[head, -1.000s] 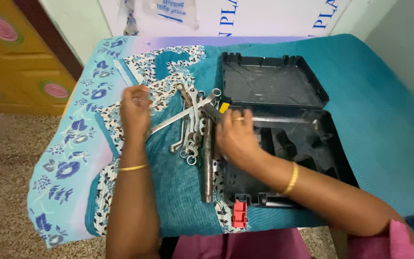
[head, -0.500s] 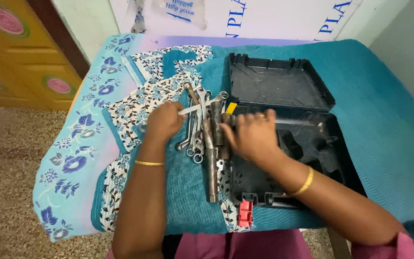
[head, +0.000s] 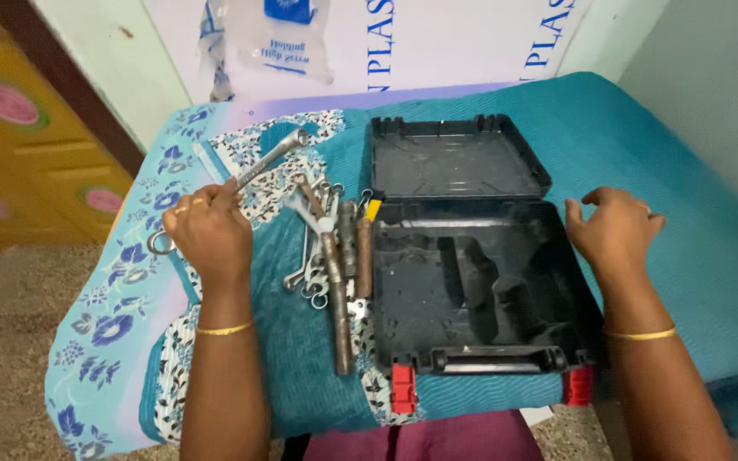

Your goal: The person removes various hand tools from a black plastic toolbox and places them on a patterned cloth. The person then picks up the tools one by one and places them back into the toolbox in an organized manner.

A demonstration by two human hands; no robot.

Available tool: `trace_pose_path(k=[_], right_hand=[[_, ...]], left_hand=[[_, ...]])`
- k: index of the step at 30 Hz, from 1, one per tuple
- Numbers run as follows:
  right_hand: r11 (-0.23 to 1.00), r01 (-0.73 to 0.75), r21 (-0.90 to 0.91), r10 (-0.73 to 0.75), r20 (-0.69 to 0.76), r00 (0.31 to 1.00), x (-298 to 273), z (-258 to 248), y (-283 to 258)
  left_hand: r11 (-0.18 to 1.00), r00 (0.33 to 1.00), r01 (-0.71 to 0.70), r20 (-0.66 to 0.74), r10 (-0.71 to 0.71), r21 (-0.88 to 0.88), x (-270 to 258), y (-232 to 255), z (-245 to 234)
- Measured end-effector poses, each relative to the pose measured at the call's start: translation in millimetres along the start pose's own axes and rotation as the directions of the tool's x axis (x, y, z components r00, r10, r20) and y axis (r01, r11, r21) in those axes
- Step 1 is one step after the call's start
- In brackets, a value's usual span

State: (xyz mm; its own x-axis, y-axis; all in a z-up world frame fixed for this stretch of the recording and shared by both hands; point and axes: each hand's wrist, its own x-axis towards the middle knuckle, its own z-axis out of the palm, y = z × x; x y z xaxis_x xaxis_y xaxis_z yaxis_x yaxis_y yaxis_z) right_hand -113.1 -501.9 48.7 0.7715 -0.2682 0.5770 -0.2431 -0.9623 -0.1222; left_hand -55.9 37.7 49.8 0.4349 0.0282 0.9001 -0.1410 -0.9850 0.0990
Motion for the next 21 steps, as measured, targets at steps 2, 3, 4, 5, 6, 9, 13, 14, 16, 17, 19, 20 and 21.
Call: trace_pose_path(k=[2,3,4,5,6,9,13,14,16,17,19,20,21], right_hand=[[0.975,-0.096,0.2,0.071,0.126,0.989,11.7,25.8,23.1],[0.926,-0.158,0.344,0.092,0.202,0.975,17.6,39.1,32.4],[0.851,-0.224,0.475,0.097,0.277,0.956,21.9,52.8,39.6],[0.8,-0.243,0.549,0.094,0.286,0.954,20.3,67.7,43.0],[0.742,-0.26,0.618,0.09,0.293,0.952,17.4,82.5,43.3],[0.468,-0.237,0.851,-0.109,0.322,0.941,18.9,100.6,66.2],[0.549,-0.497,0.672,-0.091,0.639,0.763,21.2,108.7,81.1],[0.484,-0.48,0.732,-0.144,0.608,0.781,19.1,111.9,78.8],[0.378,-0.433,0.818,-0.216,0.533,0.818,17.3,119.7,81.6],[0.344,-0.408,0.846,-0.264,0.504,0.822,15.5,122.9,81.5],[0.327,-0.439,0.837,-0.257,0.526,0.81,19.6,128.1,85.7],[0.318,-0.453,0.833,-0.263,0.536,0.802,18.6,130.9,85.0],[0.312,-0.445,0.84,-0.272,0.527,0.805,18.7,132.0,84.5]], left_hand=[[0.999,0.999,-0.034,0.005,0.034,-0.017,2.7,15.6,-7.1],[0.998,0.998,-0.053,0.032,0.054,-0.037,3.6,25.1,-9.4],[0.996,0.995,-0.072,0.059,0.075,-0.058,3.8,36.0,-11.2],[0.986,0.988,-0.118,0.082,0.129,-0.121,3.4,49.6,-12.0],[0.969,0.978,-0.163,0.102,0.184,-0.185,2.3,64.9,-12.4],[0.876,0.924,-0.26,0.159,0.348,-0.407,-0.7,113.5,-13.3],[0.813,0.823,-0.25,0.326,0.465,-0.526,1.0,179.0,-5.1],[0.815,0.784,-0.217,0.401,0.473,-0.538,2.9,193.0,-2.2],[0.816,0.691,-0.164,0.526,0.496,-0.554,9.0,223.2,11.6],[0.782,0.658,-0.17,0.521,0.543,-0.6,10.1,235.7,18.1],[0.717,0.596,-0.171,0.509,0.621,-0.675,15.3,254.7,34.9],[0.685,0.581,-0.163,0.493,0.648,-0.71,14.3,263.8,42.0],[0.652,0.572,-0.16,0.469,0.673,-0.741,14.7,274.5,50.2]])
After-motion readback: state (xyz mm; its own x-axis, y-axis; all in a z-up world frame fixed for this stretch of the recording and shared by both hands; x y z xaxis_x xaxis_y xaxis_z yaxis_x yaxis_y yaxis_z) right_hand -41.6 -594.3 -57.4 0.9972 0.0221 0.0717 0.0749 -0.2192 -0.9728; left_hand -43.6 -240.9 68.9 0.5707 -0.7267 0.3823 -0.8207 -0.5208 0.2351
